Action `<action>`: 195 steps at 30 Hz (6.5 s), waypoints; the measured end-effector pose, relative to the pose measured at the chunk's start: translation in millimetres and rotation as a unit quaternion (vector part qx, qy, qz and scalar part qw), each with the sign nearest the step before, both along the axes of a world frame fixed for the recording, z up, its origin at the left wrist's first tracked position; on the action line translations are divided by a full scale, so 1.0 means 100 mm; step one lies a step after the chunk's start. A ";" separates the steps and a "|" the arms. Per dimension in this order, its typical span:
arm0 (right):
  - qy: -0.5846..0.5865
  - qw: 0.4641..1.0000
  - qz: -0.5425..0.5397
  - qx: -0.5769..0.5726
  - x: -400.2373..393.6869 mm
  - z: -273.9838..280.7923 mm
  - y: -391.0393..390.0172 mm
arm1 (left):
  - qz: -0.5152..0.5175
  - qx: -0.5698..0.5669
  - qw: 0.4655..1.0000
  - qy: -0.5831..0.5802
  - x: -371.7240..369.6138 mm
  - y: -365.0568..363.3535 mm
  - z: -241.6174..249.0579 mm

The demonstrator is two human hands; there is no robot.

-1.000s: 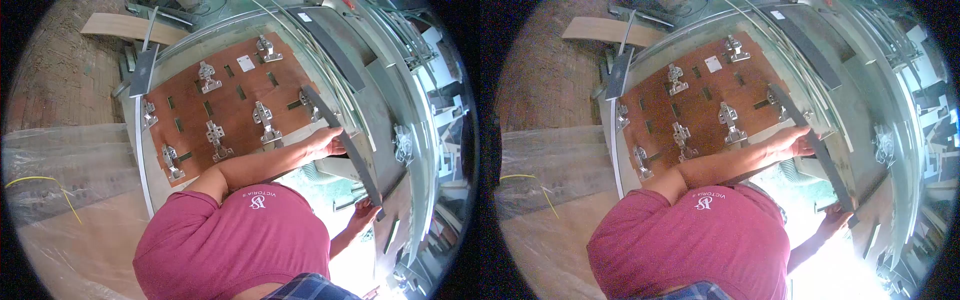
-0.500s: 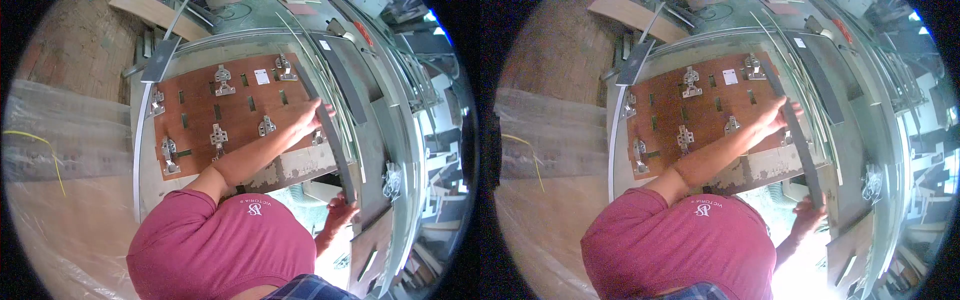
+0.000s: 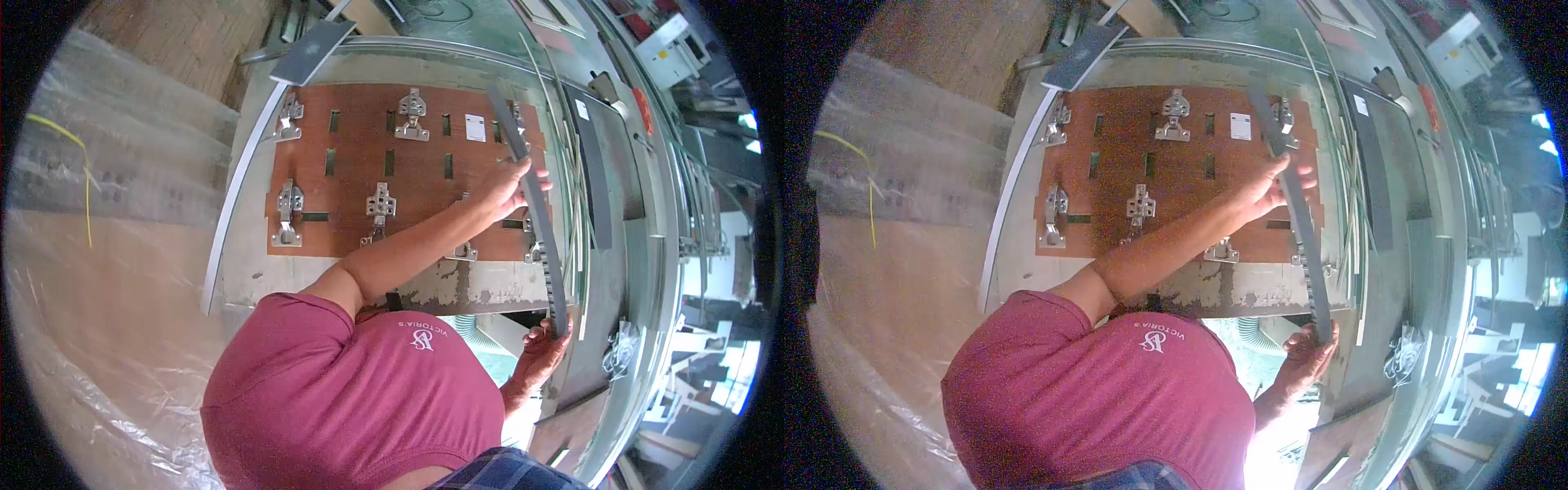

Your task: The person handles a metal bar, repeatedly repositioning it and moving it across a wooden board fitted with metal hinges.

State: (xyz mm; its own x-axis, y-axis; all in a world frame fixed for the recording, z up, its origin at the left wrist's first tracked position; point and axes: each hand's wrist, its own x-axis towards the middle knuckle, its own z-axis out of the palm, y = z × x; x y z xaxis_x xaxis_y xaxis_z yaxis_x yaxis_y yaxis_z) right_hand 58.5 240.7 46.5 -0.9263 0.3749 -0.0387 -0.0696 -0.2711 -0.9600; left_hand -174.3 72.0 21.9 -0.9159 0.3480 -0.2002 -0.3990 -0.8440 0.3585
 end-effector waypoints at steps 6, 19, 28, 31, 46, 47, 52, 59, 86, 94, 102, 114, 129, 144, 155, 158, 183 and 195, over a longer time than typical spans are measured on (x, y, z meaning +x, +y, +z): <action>-0.039 0.998 0.032 0.046 -0.30 0.05 -0.28 | 0.111 -0.012 0.994 -0.017 0.18 -0.65 0.04; -0.035 0.985 0.121 0.119 -0.64 0.16 -0.56 | 0.212 0.032 0.977 0.013 0.22 -1.22 -0.06; -0.058 0.945 0.306 0.101 -1.03 0.27 -1.24 | 0.346 0.016 0.938 0.016 0.38 -2.25 -0.10; -0.079 0.936 0.327 0.104 -1.09 0.25 -1.37 | 0.362 0.040 0.931 -0.002 0.33 -2.40 -0.37; -0.085 0.970 0.227 0.018 -1.27 0.17 -0.55 | 0.318 0.012 0.948 0.023 1.35 -1.57 0.00; -0.085 0.971 0.223 0.017 -1.23 0.14 -0.55 | 0.323 0.021 0.946 0.009 1.43 -1.57 -0.05; -0.094 0.973 0.208 0.035 -1.01 0.03 -0.67 | 0.312 0.031 0.949 -0.022 1.68 -1.64 -0.30; -0.049 0.993 0.097 0.034 -0.48 0.12 -0.44 | 0.218 0.016 0.974 -0.066 1.66 -1.26 -0.16; -0.153 0.915 -0.360 -0.102 1.96 -0.01 -0.68 | -0.275 -0.028 0.959 -0.060 1.75 -0.34 -0.11; -0.223 0.948 -0.207 -0.088 1.89 -0.02 -1.13 | -0.347 -0.098 0.933 0.004 1.37 0.12 -0.05; -0.221 0.966 -0.122 -0.060 1.68 -0.02 -1.30 | -0.400 -0.155 0.904 -0.002 1.18 0.25 -0.33; -0.142 0.987 0.056 -0.046 0.70 0.07 -1.30 | -0.185 -0.054 0.978 0.074 0.56 -0.14 -0.10; -0.150 0.982 0.102 -0.048 -0.18 0.18 -1.63 | -0.130 -0.069 0.986 -0.077 0.36 -0.30 -0.28; -0.211 0.963 0.169 0.024 0.28 0.06 -1.50 | -0.026 -0.099 0.993 -0.057 1.22 -1.04 0.04; -0.219 0.957 0.188 0.029 0.28 0.13 -1.66 | -0.017 -0.119 0.989 -0.085 1.30 -1.22 0.03; -0.208 0.958 0.194 0.039 0.28 0.11 -1.68 | -0.004 -0.131 0.988 -0.086 1.35 -1.31 0.14; -0.205 0.901 0.379 0.046 -0.01 0.19 -2.17 | 0.208 -0.087 0.968 -0.108 1.61 -2.19 -0.07; -0.249 0.916 0.313 0.013 0.42 -0.19 -1.11 | 0.087 -0.017 0.992 -0.092 2.16 -1.90 0.05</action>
State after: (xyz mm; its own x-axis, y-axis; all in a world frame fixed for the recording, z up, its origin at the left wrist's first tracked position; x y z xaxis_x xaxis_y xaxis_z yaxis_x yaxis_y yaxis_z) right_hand 100.8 129.7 27.0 -0.8298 -0.2165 -0.5143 0.5409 -0.0856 -0.8367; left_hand 41.4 -118.0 26.7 -0.9088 0.1773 -0.3778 -0.3090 -0.8944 0.3235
